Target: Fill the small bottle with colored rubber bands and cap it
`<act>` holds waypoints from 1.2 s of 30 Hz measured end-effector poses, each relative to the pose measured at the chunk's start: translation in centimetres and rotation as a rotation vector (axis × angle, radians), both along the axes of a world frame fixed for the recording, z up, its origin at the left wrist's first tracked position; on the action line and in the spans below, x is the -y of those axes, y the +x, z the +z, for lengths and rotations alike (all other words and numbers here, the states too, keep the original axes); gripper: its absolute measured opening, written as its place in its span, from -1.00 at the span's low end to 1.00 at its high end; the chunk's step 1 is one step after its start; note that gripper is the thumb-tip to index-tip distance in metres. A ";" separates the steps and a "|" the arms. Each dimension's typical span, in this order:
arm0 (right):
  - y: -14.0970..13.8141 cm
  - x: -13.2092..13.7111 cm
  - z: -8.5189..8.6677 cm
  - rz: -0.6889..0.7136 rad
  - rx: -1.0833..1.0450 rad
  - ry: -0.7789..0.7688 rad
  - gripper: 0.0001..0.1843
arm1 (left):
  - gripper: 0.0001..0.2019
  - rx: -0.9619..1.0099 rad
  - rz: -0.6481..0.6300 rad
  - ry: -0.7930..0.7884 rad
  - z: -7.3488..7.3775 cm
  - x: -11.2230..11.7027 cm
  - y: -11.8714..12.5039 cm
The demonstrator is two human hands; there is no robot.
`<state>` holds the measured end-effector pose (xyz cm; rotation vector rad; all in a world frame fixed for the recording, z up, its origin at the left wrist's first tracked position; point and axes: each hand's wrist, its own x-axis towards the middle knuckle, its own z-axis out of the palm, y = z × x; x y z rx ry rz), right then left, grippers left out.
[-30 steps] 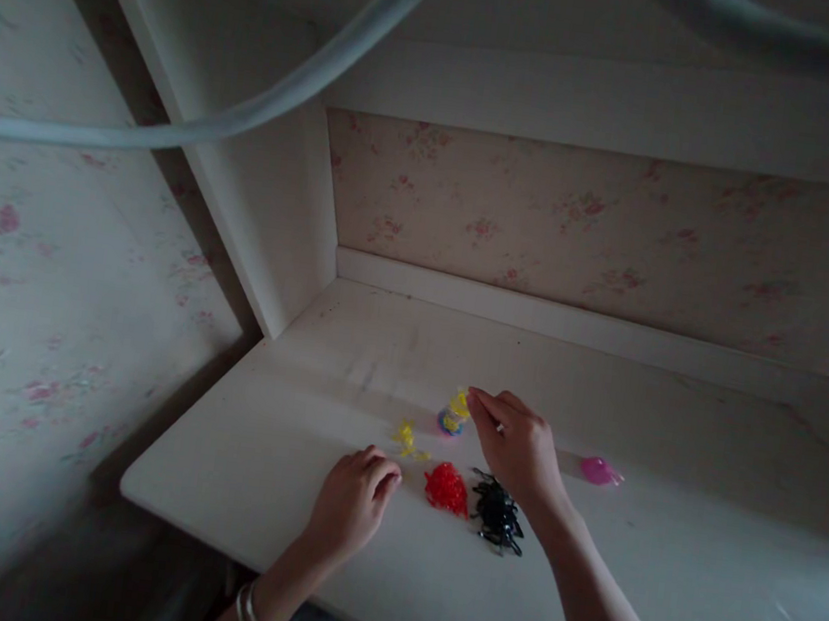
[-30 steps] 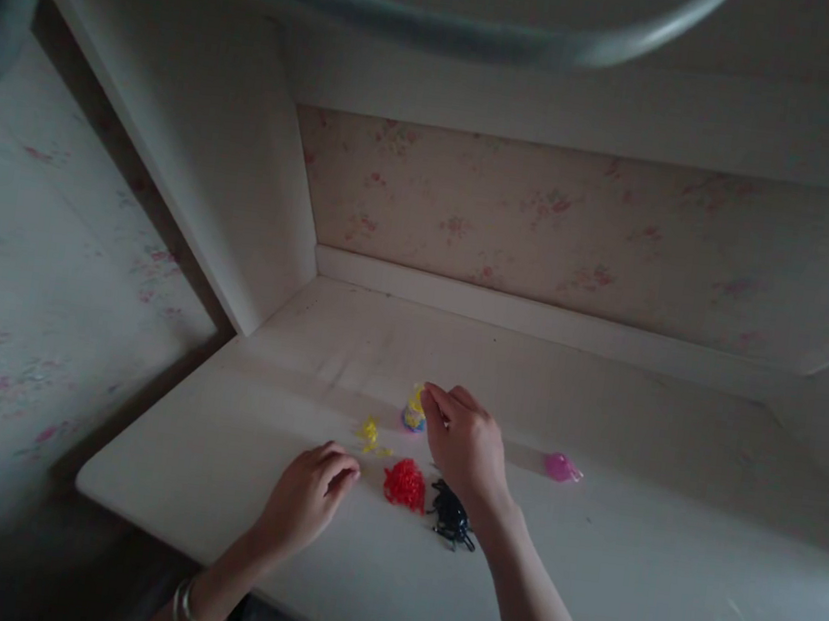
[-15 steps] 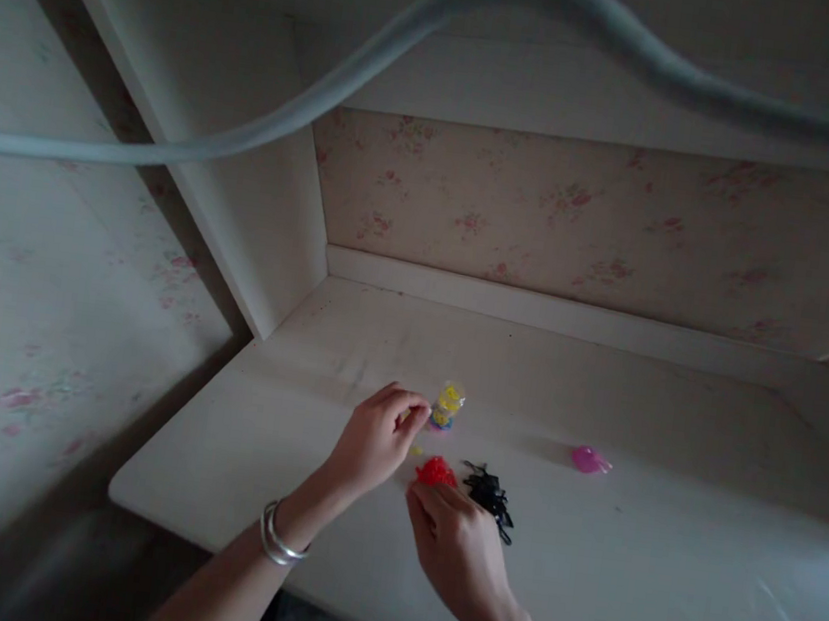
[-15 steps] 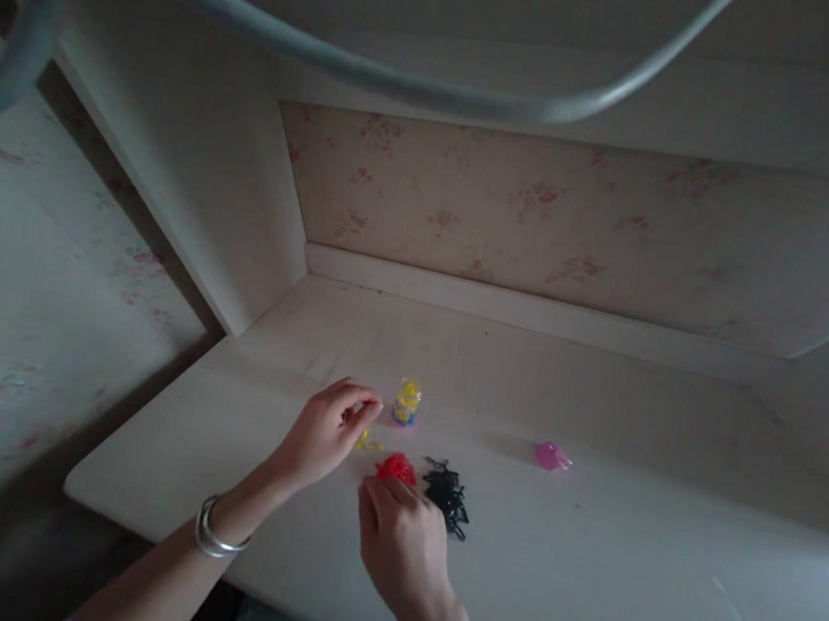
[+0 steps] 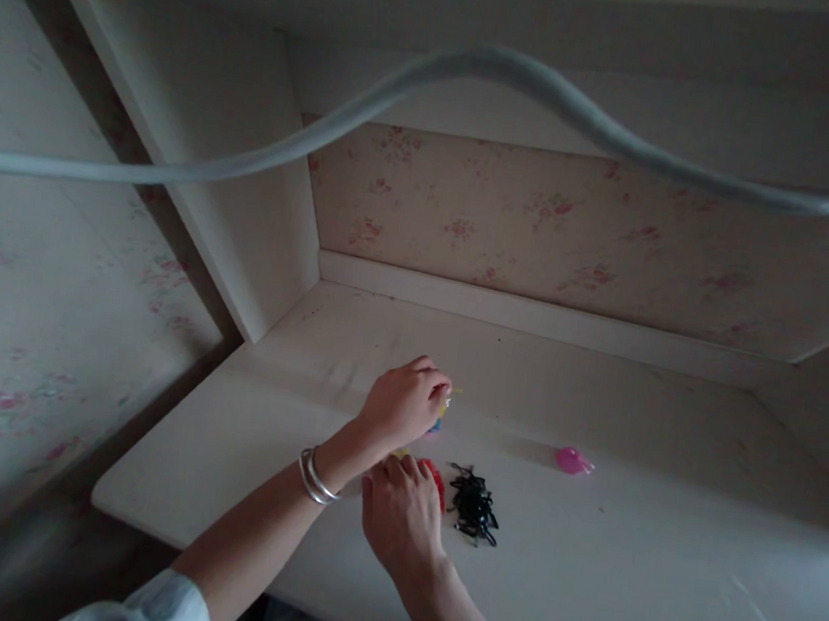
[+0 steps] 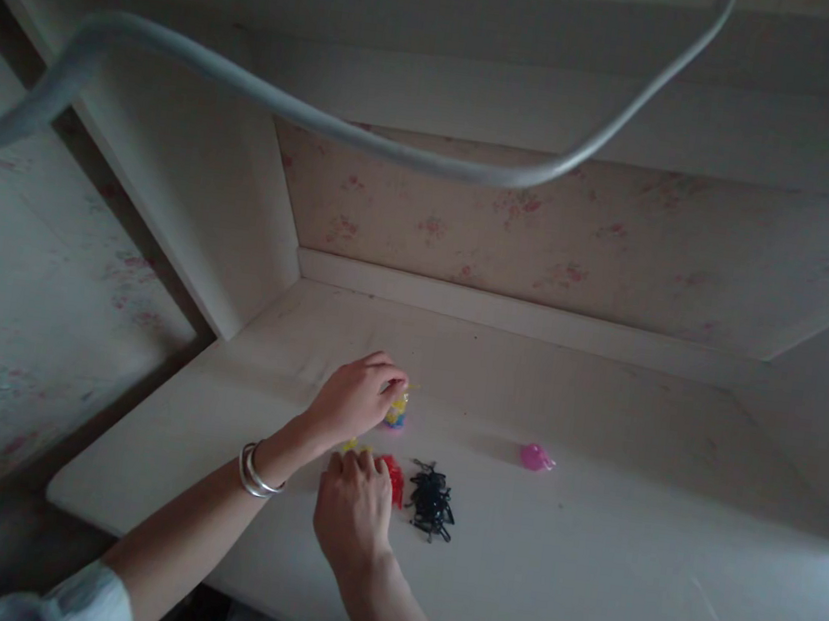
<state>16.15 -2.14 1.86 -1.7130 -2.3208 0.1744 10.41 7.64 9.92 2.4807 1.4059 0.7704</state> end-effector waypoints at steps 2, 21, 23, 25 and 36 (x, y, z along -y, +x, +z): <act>-0.1 -0.4 0.0 0.006 0.010 -0.014 -0.81 | -0.81 0.023 -0.005 0.007 0.1 0.1 -0.1; 0.6 -3.0 0.5 0.007 0.094 0.046 -0.79 | -0.83 0.220 0.241 -0.156 -9.2 5.8 -8.7; 0.7 -2.8 0.7 0.007 0.065 0.059 -0.81 | -0.81 0.149 0.238 -0.170 -10.0 6.3 -9.1; 0.8 -2.3 1.1 0.010 0.009 0.070 -0.81 | -0.77 0.061 0.221 -0.180 -10.4 6.7 -9.1; 6.8 -2.3 5.2 -0.111 -0.755 0.101 -0.65 | -0.77 -0.112 0.273 -0.166 -10.4 7.0 -8.2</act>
